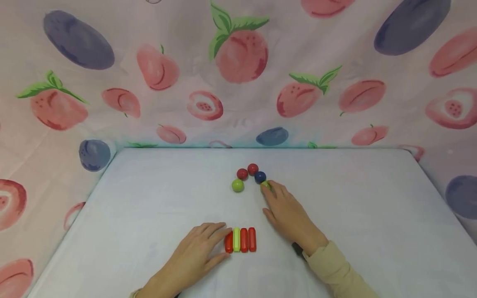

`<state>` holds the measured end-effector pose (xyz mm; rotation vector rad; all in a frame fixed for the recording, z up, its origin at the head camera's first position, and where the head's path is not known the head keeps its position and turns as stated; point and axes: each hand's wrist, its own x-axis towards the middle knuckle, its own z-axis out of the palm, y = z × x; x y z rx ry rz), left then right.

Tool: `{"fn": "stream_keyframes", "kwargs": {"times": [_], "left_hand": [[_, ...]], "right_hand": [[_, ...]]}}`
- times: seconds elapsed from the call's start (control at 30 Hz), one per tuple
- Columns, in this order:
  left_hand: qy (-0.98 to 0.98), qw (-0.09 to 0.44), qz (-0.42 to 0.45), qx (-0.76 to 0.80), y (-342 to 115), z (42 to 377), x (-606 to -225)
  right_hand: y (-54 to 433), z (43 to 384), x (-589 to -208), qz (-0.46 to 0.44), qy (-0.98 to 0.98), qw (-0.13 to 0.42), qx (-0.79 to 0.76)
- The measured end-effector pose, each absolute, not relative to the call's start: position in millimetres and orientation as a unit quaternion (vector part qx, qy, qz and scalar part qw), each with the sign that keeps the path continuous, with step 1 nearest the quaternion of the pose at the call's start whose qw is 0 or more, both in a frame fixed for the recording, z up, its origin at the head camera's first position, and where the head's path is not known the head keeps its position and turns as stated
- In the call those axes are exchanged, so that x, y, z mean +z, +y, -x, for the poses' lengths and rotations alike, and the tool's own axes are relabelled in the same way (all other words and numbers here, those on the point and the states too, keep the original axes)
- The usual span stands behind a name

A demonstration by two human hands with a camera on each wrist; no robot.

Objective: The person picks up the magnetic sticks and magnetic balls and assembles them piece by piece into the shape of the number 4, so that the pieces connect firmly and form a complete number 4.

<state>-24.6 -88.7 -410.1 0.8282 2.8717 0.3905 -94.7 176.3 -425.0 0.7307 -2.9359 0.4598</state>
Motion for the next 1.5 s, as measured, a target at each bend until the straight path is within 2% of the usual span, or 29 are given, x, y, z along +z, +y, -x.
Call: {"fn": "stream_keyframes", "kwargs": {"times": [0.33,0.63,0.93,1.3,1.5], "left_hand": [[0.949,0.075,-0.271,0.141,-87,25,-411],[0.948,0.063,-0.28,0.139,-83,30,-408],[0.947,0.049,-0.289,0.132,-81,35,-406],[0.948,0.063,-0.238,0.204,-82,35,-407],[0.946,0.104,-0.204,0.232,-83,37,-405]], "right_hand": [[174,101,-423,-0.229,-0.962,0.047,0.143],[172,107,-423,-0.243,-0.957,0.054,0.145],[170,112,-419,-0.218,-0.963,0.043,0.15],[169,116,-418,-0.218,-0.96,0.025,0.174],[170,117,-419,-0.214,-0.961,0.024,0.171]]}}
